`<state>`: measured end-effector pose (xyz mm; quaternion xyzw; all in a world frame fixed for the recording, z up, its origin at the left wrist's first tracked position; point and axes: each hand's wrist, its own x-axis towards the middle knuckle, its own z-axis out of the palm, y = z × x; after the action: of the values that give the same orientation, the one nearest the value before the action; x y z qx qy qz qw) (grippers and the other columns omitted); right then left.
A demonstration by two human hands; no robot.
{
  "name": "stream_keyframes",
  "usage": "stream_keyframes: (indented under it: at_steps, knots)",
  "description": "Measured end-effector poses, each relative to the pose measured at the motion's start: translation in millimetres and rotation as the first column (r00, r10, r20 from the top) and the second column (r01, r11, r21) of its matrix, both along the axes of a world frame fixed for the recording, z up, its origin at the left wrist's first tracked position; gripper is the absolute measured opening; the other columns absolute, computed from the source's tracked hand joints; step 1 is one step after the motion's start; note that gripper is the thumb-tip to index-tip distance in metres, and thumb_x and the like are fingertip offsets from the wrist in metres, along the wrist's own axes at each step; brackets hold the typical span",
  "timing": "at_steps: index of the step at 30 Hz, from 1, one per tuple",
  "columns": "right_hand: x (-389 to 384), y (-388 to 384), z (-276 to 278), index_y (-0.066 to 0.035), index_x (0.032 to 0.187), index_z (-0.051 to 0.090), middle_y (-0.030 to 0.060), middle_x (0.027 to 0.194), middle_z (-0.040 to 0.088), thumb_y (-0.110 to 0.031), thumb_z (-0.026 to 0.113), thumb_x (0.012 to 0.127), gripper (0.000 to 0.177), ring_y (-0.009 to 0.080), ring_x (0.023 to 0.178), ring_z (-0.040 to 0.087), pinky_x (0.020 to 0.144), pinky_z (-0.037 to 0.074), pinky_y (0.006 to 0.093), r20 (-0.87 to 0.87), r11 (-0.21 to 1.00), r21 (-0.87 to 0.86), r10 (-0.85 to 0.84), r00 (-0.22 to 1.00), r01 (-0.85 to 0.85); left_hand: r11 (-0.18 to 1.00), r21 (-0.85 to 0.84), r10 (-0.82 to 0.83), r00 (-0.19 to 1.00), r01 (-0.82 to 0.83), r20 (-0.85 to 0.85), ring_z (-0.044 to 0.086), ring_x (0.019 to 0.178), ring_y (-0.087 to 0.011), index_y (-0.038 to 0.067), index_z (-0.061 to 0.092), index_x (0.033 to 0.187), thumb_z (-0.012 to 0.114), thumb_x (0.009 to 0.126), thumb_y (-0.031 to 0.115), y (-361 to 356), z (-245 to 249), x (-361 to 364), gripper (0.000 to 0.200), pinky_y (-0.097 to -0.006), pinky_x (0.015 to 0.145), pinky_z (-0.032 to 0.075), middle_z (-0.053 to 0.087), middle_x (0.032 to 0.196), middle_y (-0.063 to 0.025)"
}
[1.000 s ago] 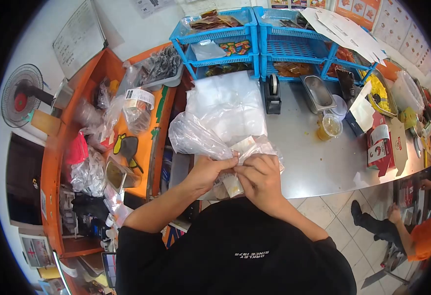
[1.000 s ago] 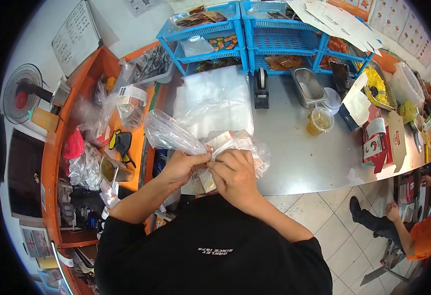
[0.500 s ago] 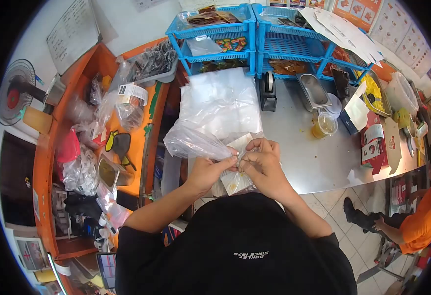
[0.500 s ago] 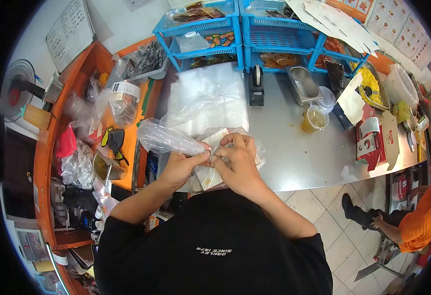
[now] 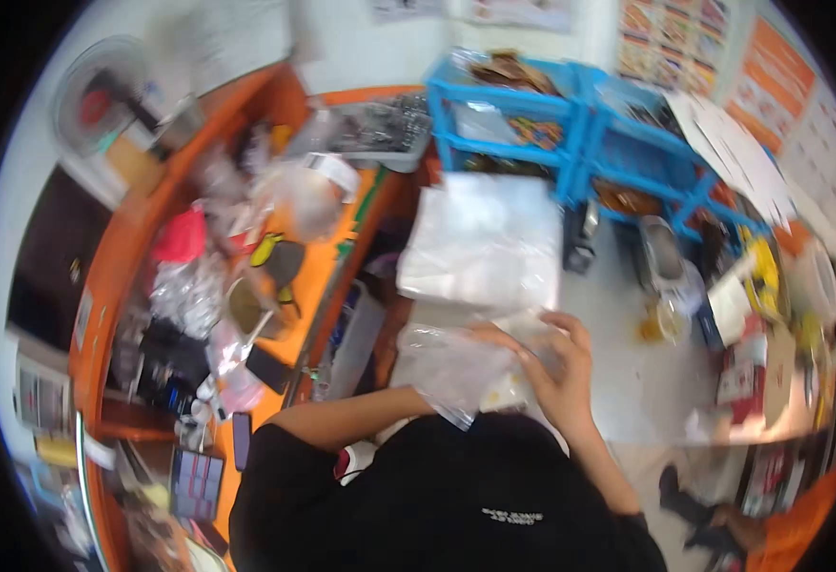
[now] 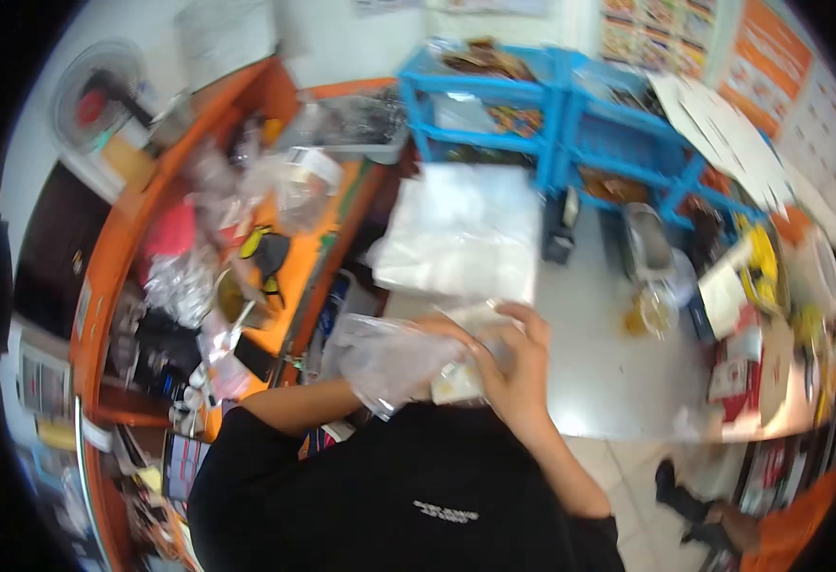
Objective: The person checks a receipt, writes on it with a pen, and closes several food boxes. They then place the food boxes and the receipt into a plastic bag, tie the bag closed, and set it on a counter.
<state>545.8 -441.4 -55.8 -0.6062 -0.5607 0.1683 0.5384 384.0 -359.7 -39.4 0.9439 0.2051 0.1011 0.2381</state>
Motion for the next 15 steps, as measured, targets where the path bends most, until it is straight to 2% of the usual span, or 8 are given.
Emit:
stream_keyframes:
  at_steps: [1, 2, 4, 5, 7, 8, 10, 15]
  knots:
    - [2, 0, 3, -0.003, 0.078, 0.063, 0.0172, 0.116, 0.052, -0.001, 0.069, 0.072, 0.009, 0.033, 0.11, 0.045, 0.098, 0.032, 0.0429, 0.061, 1.0, 0.01, 0.021, 0.998, -0.021, 0.984, -0.172, 0.02, 0.949, 0.037, 0.316, 0.06, 0.093, -0.0212, 0.004, 0.063, 0.101, 0.059, 0.087, 0.013, 4, -22, -4, 0.017, -0.0315, 0.082, 0.047, 0.062, 0.101, -0.0094]
    - [1, 2, 5, -0.003, 0.078, 0.063, 0.0172, 0.116, 0.052, -0.001, 0.069, 0.072, 0.009, 0.033, 0.11, 0.045, 0.098, 0.032, 0.0429, 0.073, 0.997, 0.033, 0.074, 0.995, -0.077, 0.887, -0.462, 0.191, 0.893, 0.021, 0.408, 0.06, 0.09, -0.0191, 0.003, 0.063, 0.1, 0.06, 0.088, 0.011, 4, -37, -4, 0.016, -0.029, 0.078, 0.049, 0.062, 0.098, -0.0097]
    - [5, 2, 9, -0.005, 0.077, 0.063, 0.0112, 0.103, 0.059, 0.0, 0.067, 0.073, 0.008, 0.029, 0.105, 0.047, 0.097, 0.029, 0.0408, 0.017, 0.992, 0.056, 0.116, 0.993, -0.117, 0.828, -0.56, 0.311, 0.86, -0.036, 0.404, 0.061, 0.083, -0.0162, 0.002, 0.065, 0.098, 0.064, 0.083, 0.011, 0, -30, 4, 0.017, -0.0298, 0.071, 0.049, 0.064, 0.093, -0.0072]
    - [8, -1, 10, -0.005, 0.077, 0.063, 0.0112, 0.103, 0.059, 0.0, 0.067, 0.073, 0.008, 0.029, 0.105, 0.047, 0.097, 0.029, 0.0408, 0.031, 0.988, 0.058, 0.141, 0.989, -0.143, 0.829, -0.557, 0.331, 0.847, -0.05, 0.416, 0.061, 0.083, -0.0162, 0.002, 0.065, 0.098, 0.064, 0.083, 0.011, 1, -32, 5, 0.017, -0.0298, 0.071, 0.049, 0.064, 0.093, -0.0072]
    - [15, -8, 13, -0.009, 0.076, 0.063, 0.0027, 0.083, 0.063, 0.001, 0.065, 0.074, 0.01, 0.0224, 0.094, 0.048, 0.09, 0.027, 0.0364, 0.048, 0.939, -0.153, 0.32, 0.946, -0.31, 0.615, -0.788, 0.452, 0.831, -0.028, 0.323, 0.062, 0.074, -0.0128, 0.0, 0.066, 0.094, 0.066, 0.083, 0.01, 5, -35, 6, 0.015, -0.0274, 0.065, 0.05, 0.067, 0.086, -0.0064]
    - [20, -9, 8, -0.009, 0.076, 0.063, 0.0027, 0.083, 0.063, 0.001, 0.065, 0.074, 0.01, 0.0224, 0.094, 0.048, 0.09, 0.027, 0.0364, 0.056, 0.935, -0.153, 0.332, 0.942, -0.32, 0.616, -0.787, 0.462, 0.823, -0.03, 0.331, 0.062, 0.074, -0.0127, 0.0, 0.066, 0.094, 0.066, 0.083, 0.01, 5, -35, 7, 0.015, -0.0274, 0.065, 0.05, 0.067, 0.086, -0.0064]
    - [33, -7, -1, -0.01, 0.076, 0.06, -0.0041, 0.072, 0.06, -0.001, 0.063, 0.078, 0.01, 0.0157, 0.082, 0.045, 0.081, 0.027, 0.0323, 0.265, 0.943, -0.229, 0.301, 0.916, -0.243, 0.556, -0.83, 0.503, 0.809, -0.033, 0.304, 0.064, 0.072, -0.0118, -0.003, 0.065, 0.093, 0.068, 0.083, 0.01, 3, -30, 8, 0.017, -0.0269, 0.064, 0.051, 0.067, 0.081, -0.0069]
    - [38, -11, 0, -0.01, 0.077, 0.06, -0.0035, 0.07, 0.06, -0.002, 0.063, 0.078, 0.008, 0.015, 0.074, 0.047, 0.082, 0.026, 0.0322, 0.248, 0.943, -0.2, 0.313, 0.917, -0.267, 0.483, -0.873, 0.61, 0.738, -0.058, 0.288, 0.063, 0.067, -0.0107, -0.004, 0.065, 0.09, 0.068, 0.084, 0.012, -3, -27, 12, 0.018, -0.0251, 0.062, 0.051, 0.066, 0.074, -0.0068]
